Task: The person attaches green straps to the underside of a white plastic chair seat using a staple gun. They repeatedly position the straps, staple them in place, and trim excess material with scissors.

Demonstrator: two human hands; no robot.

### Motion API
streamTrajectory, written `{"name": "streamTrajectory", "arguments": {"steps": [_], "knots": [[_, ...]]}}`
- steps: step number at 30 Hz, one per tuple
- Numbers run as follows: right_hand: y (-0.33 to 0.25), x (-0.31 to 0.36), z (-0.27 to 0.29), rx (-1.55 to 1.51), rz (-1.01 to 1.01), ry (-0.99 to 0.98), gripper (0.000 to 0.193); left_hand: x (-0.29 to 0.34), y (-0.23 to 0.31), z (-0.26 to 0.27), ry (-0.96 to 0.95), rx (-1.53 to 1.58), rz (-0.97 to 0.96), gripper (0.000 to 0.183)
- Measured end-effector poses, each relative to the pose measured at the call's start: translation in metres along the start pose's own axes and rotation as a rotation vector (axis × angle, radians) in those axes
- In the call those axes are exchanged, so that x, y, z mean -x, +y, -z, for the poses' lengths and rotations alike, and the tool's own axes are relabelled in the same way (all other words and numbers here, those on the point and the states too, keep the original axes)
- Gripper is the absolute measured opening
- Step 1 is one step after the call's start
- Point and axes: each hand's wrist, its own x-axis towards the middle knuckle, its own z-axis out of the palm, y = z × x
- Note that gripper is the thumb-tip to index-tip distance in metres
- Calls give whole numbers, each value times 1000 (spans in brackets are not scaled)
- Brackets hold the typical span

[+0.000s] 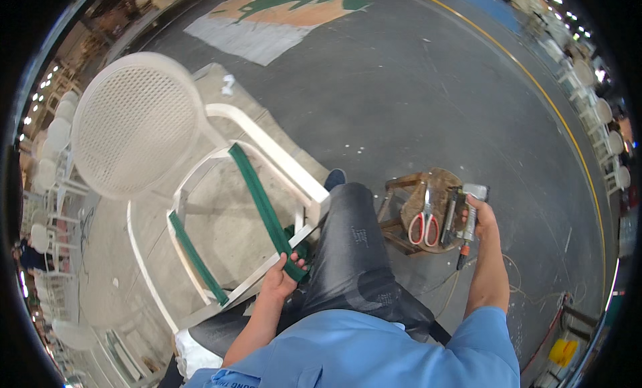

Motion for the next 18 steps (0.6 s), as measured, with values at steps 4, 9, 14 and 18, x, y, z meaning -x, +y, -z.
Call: {"name": "streamTrajectory", "arguments": {"steps": [4,9,14,18], "knots": [[4,-10,5,8,-16,24,28,-13,-13,3,-3,63,-128,30],[8,-22,23,166,40,40,38,-18,-17,2,136,120,-175,28],[40,-45,28,416,154,317,77,-30,-6,16,185,67,-313,29],[64,-55,17,659,259,458,65,-41,3,24,240,-34,-405,31]]}}
